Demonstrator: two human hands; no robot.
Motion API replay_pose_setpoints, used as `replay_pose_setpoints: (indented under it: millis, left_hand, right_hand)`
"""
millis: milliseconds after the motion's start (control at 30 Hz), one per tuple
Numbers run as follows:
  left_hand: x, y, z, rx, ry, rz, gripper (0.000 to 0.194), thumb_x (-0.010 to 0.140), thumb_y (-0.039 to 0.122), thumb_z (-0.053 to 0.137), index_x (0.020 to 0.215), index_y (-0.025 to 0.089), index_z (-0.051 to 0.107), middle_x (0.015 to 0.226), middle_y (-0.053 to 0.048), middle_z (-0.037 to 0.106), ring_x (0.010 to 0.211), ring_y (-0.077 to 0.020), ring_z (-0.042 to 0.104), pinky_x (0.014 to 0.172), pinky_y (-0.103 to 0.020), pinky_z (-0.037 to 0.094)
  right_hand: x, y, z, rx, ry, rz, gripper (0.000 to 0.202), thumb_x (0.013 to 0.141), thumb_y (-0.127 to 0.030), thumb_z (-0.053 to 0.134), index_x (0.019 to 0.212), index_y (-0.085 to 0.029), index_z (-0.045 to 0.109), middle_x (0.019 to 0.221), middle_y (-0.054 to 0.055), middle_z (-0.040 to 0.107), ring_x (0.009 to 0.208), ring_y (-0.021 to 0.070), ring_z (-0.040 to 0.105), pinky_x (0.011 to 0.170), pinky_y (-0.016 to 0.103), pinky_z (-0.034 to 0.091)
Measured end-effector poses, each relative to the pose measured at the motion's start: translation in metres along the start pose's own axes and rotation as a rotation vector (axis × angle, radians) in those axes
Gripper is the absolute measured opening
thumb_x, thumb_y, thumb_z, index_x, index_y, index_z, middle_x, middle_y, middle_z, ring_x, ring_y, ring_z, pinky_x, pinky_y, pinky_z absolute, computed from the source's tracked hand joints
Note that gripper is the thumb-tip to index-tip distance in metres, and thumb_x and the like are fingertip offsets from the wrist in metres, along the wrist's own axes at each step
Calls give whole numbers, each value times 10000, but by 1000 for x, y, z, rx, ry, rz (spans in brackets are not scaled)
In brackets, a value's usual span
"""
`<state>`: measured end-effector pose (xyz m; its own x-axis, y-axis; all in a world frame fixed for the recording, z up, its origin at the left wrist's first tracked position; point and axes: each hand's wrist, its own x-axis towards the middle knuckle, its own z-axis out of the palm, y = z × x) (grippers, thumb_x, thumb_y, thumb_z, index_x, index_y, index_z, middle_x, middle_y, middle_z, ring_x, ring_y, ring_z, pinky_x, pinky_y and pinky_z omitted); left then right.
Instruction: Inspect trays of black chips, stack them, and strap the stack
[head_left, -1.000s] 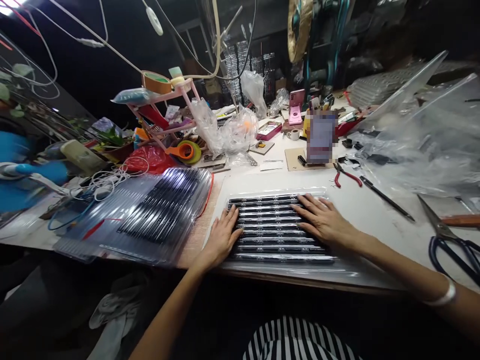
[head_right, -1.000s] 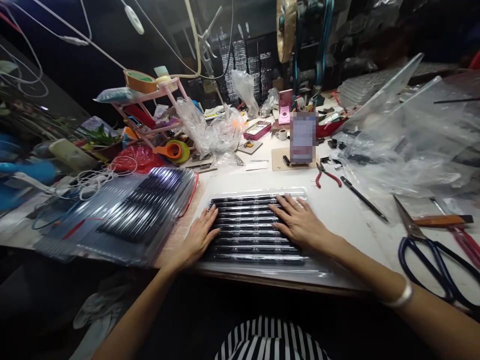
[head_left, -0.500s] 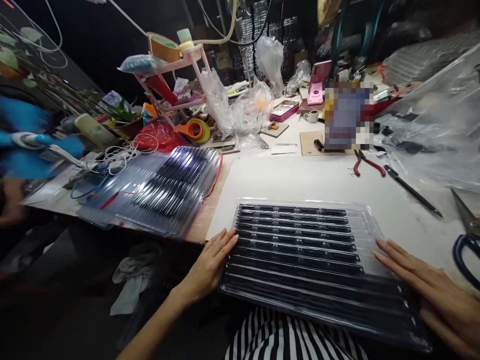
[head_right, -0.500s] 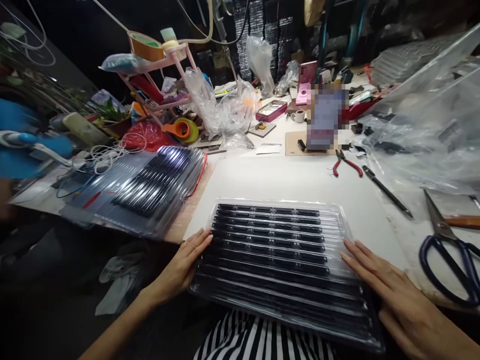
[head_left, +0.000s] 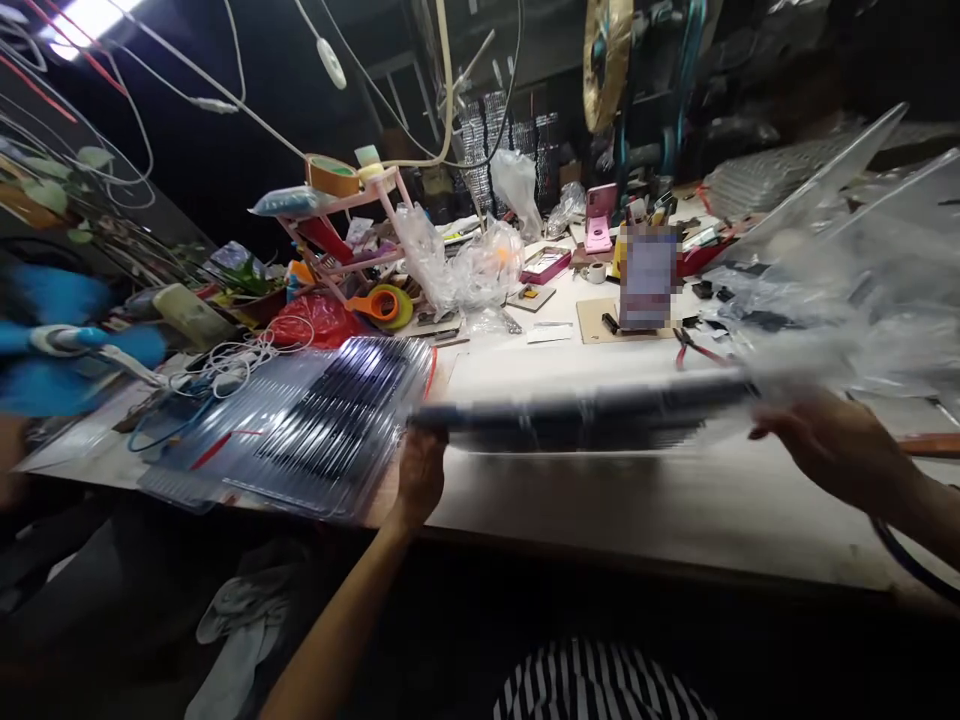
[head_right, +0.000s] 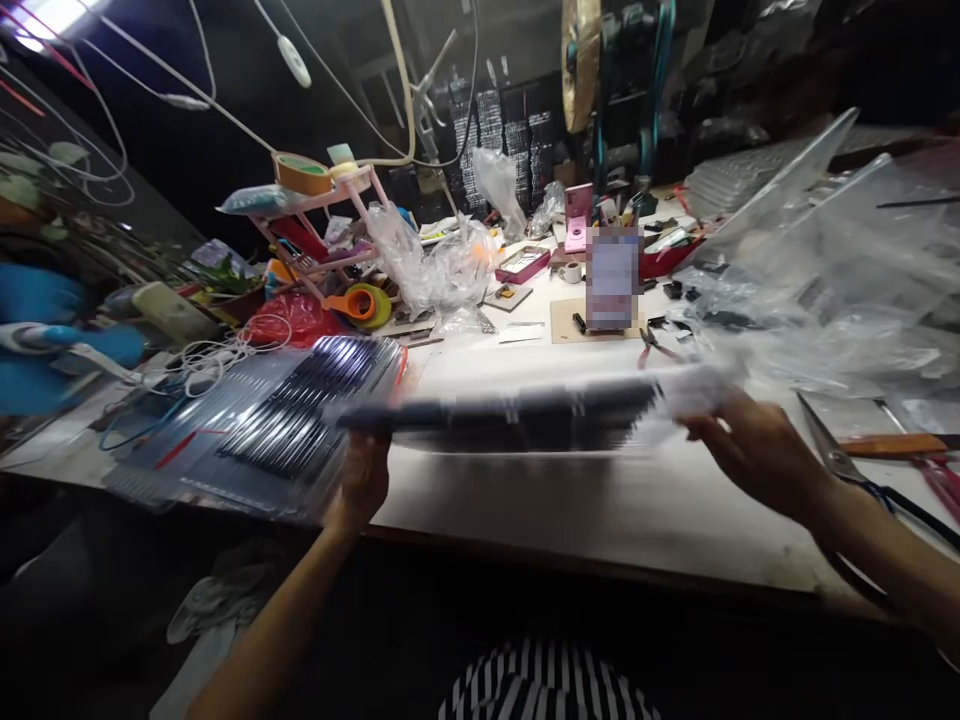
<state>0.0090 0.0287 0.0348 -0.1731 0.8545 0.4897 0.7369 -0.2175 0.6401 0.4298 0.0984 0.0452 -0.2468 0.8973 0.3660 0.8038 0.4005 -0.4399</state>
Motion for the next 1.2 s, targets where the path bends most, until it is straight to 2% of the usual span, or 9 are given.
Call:
replay_pose_setpoints:
  millis: [133, 233, 333, 533, 667, 767, 833, 1000, 1200]
  left_hand:
    - [45, 10, 10, 98, -6, -58, 462, 946, 515, 211, 949, 168, 515, 851, -60, 618, 756, -170, 595, 683, -306, 493]
    - [46, 3, 12, 216, -101, -102, 475, 943, 517, 236, 798, 176, 533, 688, -31, 590, 642, -160, 577, 593, -277, 470]
    - [34, -9, 21, 371, -202, -143, 482, 950, 477, 242, 736, 182, 558, 626, -37, 578, 614, -175, 584, 593, -293, 468]
    - [26, -16, 37, 649, -381, -136, 498, 929, 453, 290, 750, 143, 636, 796, -154, 645, 839, -282, 623, 782, -422, 470]
    - [26, -1, 47, 727, -413, -52, 472, 939, 392, 297, 1191, 92, 561, 1300, -224, 500, 1250, -363, 413, 1006, -554, 299]
    - [22, 11, 64, 699, -563, 84, 514, 955, 393, 263, 1419, 179, 319, 1508, -106, 269, 1395, -281, 193, 1107, -510, 175]
    - [20, 17, 74, 655, -675, 143, 541, 959, 428, 228, 1456, 213, 227, 1536, -64, 187, 1413, -250, 131, 1125, -499, 139]
    - [23, 24, 82, 610, -745, 130, 686, 905, 593, 262, 1472, 219, 162, 1545, -87, 120, 1419, -265, 47, 1123, -536, 67]
    - [21, 23, 78, 601, -708, 169, 651, 906, 587, 283, 1462, 257, 205, 1545, -82, 127, 1417, -266, 85, 1119, -537, 82]
  right_hand:
    - [40, -32, -5, 460, -134, 262, 450, 852, -669, 366, 864, -225, 442, 578, 26, 623, 445, 164, 551, 442, 281, 413]
    - [34, -35, 17, 609, -378, 429, 446, 846, -672, 374, 817, -228, 406, 522, 6, 595, 424, 177, 556, 371, 260, 354]
    - [26, -17, 48, 538, -453, 487, 468, 830, -693, 361, 716, -239, 370, 498, -2, 566, 437, 193, 568, 401, 283, 404]
    - [32, 4, 61, -121, -515, 260, 549, 840, -695, 293, 620, -223, 467, 553, 74, 579, 591, 289, 605, 555, 398, 450]
    - [25, -17, 61, -468, -352, 42, 519, 921, -517, 286, 985, -108, 598, 903, 217, 652, 847, 381, 616, 648, 471, 459]
    - [21, -38, 77, -451, -237, -298, 499, 959, -392, 253, 1252, -84, 513, 1303, 244, 493, 1188, 380, 466, 888, 528, 399]
    - [24, -48, 90, -359, -322, -394, 537, 958, -439, 268, 1366, -123, 418, 1434, 208, 354, 1316, 361, 320, 994, 559, 308]
    - [42, -60, 107, -222, -522, -413, 786, 880, -669, 265, 1459, -138, 235, 1512, 188, 119, 1393, 330, 78, 1073, 591, 155]
    - [43, -64, 105, -195, -519, -458, 801, 887, -669, 210, 1447, -98, 255, 1510, 169, 148, 1394, 319, 89, 1084, 574, 157]
